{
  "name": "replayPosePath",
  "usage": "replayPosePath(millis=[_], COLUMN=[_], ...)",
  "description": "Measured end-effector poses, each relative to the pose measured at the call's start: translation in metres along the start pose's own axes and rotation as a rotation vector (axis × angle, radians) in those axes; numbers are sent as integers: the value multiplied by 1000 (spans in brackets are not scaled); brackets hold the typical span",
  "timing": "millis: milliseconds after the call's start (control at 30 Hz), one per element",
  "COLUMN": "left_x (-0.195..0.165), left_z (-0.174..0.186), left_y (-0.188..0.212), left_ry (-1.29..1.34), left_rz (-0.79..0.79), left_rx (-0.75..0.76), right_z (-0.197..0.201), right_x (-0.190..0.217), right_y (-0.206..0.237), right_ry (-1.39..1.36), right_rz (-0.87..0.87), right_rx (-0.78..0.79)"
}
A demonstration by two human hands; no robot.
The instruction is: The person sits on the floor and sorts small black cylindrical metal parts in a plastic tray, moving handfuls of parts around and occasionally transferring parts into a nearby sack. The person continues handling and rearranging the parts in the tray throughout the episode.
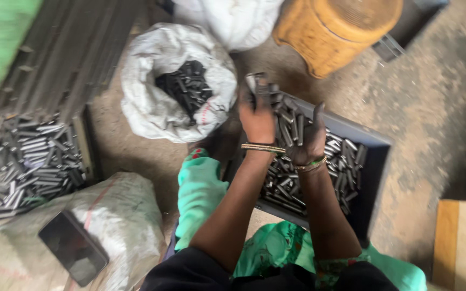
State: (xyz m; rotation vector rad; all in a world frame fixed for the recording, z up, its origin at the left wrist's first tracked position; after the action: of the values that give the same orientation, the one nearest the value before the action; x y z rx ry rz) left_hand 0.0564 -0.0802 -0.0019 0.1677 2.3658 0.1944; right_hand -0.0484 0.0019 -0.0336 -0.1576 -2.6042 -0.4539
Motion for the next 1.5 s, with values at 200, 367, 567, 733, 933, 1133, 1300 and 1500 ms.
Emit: replayPosePath(millis=[200, 367, 567, 733, 933, 1133, 1300, 1500], left_x=[-95, -111, -130, -154, -146, -72, -21, 8], left_z=[40, 80, 94, 104, 94, 67, 38, 22], left_y=[-48, -73, -73, -68, -60, -48, -29, -17], left_ry=[-573, 41, 175, 217, 146, 250, 313, 373], left_rz=[-461, -247, -207, -239, -161, 244, 350, 448], left_rx=[-145, -185, -241, -284, -218, -103, 14, 42], right_z=[-102, -128, -153, -113, -2, 179, 256, 211], right_x=[-31, -50, -86, -74, -18, 98, 44, -17], right_y=[-86, -135, -193, -197, -64, 105, 146, 83], right_ry=[142, -77, 311, 1092, 861, 1251, 1894, 2332], right_rz=[-75, -132, -196, -111, 21, 329, -171, -357], right_rx=[374, 197, 104, -144, -91, -668, -893, -569])
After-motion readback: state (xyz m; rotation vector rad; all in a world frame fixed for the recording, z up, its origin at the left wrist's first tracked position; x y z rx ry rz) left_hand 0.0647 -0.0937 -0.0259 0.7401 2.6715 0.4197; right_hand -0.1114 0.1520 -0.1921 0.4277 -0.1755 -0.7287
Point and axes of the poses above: each hand's wrist, its own y-axis away from the middle knuckle, its own z-axis out of the back of the hand, x = y × z, the point moved 9 cm from there along -y, towards the middle knuckle, and after that the axes turned 1 degree about y, right-handed, at the moved point
